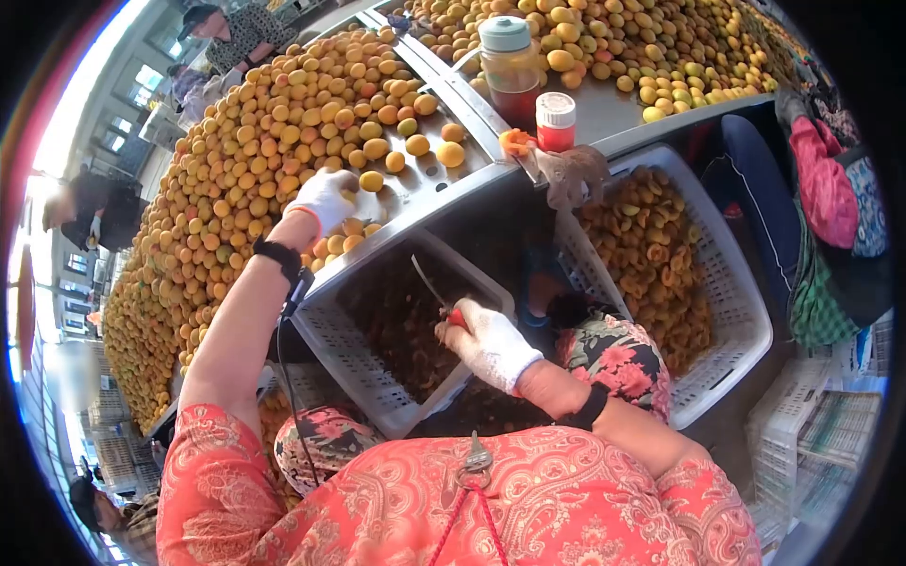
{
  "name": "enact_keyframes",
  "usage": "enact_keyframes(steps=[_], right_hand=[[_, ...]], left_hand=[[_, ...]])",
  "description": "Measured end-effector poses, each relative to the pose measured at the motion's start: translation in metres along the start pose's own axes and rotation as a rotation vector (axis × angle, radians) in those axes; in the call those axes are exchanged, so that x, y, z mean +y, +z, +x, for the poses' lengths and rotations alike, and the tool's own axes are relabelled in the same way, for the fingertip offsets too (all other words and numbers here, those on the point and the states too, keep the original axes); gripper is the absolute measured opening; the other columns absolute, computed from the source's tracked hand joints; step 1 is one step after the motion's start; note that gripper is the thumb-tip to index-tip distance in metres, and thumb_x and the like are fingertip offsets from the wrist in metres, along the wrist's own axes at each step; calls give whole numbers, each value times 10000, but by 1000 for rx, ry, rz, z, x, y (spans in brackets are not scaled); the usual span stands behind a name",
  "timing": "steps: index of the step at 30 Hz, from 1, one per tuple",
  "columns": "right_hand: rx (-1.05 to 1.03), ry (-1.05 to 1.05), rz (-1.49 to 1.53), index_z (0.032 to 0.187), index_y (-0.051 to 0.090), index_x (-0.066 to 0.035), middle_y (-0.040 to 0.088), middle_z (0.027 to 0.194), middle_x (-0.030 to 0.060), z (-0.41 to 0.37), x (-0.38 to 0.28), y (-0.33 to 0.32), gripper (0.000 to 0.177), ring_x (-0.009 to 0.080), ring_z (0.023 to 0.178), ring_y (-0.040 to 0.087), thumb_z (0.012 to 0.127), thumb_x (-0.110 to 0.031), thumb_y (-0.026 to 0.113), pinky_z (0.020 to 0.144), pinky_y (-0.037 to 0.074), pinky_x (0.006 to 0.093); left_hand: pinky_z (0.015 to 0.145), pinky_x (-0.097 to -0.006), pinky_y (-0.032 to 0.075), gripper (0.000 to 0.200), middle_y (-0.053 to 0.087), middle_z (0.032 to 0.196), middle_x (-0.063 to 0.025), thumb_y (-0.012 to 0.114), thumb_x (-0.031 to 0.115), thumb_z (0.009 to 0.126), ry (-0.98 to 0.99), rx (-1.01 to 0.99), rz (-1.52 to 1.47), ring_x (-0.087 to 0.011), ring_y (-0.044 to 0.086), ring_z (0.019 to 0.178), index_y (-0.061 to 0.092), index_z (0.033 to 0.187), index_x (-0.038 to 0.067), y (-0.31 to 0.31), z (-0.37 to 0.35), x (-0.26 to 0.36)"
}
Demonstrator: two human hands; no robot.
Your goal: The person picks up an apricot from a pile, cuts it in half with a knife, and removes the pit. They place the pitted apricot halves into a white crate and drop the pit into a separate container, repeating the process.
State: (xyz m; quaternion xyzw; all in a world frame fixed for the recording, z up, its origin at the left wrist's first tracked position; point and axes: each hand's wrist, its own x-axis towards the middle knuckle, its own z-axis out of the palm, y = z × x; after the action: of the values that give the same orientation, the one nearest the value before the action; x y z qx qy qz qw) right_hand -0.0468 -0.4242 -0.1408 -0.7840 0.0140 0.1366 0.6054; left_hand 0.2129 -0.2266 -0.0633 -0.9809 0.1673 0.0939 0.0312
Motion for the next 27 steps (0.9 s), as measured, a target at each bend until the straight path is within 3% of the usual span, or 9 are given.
enact_keyframes(steps=[1, 2, 4, 6, 8, 13, 18, 23, 27], right_hand=[[4, -3, 3, 1013, 572, -14, 658, 826, 187, -3, -2, -3, 262, 339, 773, 643, 946, -261, 628, 715, 489, 380], [17, 13, 228, 1012, 571, -29, 619, 774, 121, -6, -7, -6, 225, 246, 714, 607, 962, -244, 615, 664, 473, 339], [24, 87, 532, 1014, 560, -65, 506, 708, -27, -17, -29, -10, 145, 44, 641, 485, 1004, -210, 570, 561, 408, 233], [28, -79, 501, 997, 537, -64, 508, 703, -20, -23, -35, -9, 165, 64, 623, 482, 1015, -227, 554, 554, 403, 242], [-45, -194, 418, 951, 508, -61, 513, 698, 14, -32, -48, -9, 204, 94, 634, 477, 1025, -248, 545, 573, 413, 275], [-53, -432, 160, 970, 516, -16, 540, 700, 105, -58, -73, 5, 275, 161, 644, 508, 1023, -282, 558, 606, 436, 335], [-110, -395, 67, 970, 536, -1, 559, 701, 112, -84, -96, 13, 289, 161, 649, 516, 1023, -284, 562, 608, 441, 342], [-74, -394, -13, 980, 539, 6, 570, 700, 139, -94, -108, 20, 289, 182, 643, 543, 1020, -279, 571, 607, 449, 352], [-53, -365, -61, 990, 536, 10, 608, 739, 188, -100, -112, 28, 275, 266, 674, 606, 1020, -262, 568, 633, 471, 376]], left_hand=[[993, -400, 480, 310, 619, 1164, -169, 653, 169, 808, 43, 134, -121, -350, 587, 1153, 701, 1114, 154, -2, -5, -6], [890, -360, 515, 376, 644, 1068, -150, 671, 129, 791, 104, 259, -309, -280, 632, 1025, 658, 1164, 84, -3, -13, -14], [746, -276, 509, 407, 644, 1034, -97, 670, 71, 814, 12, 76, -1102, -163, 616, 879, 599, 1211, 12, -33, -64, 8], [647, -216, 466, 414, 624, 1025, -54, 657, 34, 851, 128, -66, -1486, -90, 570, 795, 556, 1250, -11, -34, -107, 12], [626, -232, 465, 415, 614, 995, -47, 675, 75, 890, 125, 26, -1682, -109, 575, 775, 555, 1281, 2, -27, -161, 41], [666, -236, 437, 487, 608, 1016, -32, 678, 99, 885, 154, 49, -1914, -105, 542, 787, 529, 1346, 48, -13, -246, 75], [679, -228, 416, 517, 600, 1031, -48, 664, 68, 860, 187, 170, -1899, -99, 519, 775, 506, 1348, 8, -13, -280, 80], [613, -197, 421, 395, 606, 955, -30, 684, 7, 803, 132, 254, -1907, -71, 551, 769, 601, 1189, -9, -23, -294, 81], [608, -196, 419, 390, 602, 949, -24, 690, 15, 796, 111, 319, -1849, -64, 546, 762, 609, 1177, -8, -22, -303, 81]])
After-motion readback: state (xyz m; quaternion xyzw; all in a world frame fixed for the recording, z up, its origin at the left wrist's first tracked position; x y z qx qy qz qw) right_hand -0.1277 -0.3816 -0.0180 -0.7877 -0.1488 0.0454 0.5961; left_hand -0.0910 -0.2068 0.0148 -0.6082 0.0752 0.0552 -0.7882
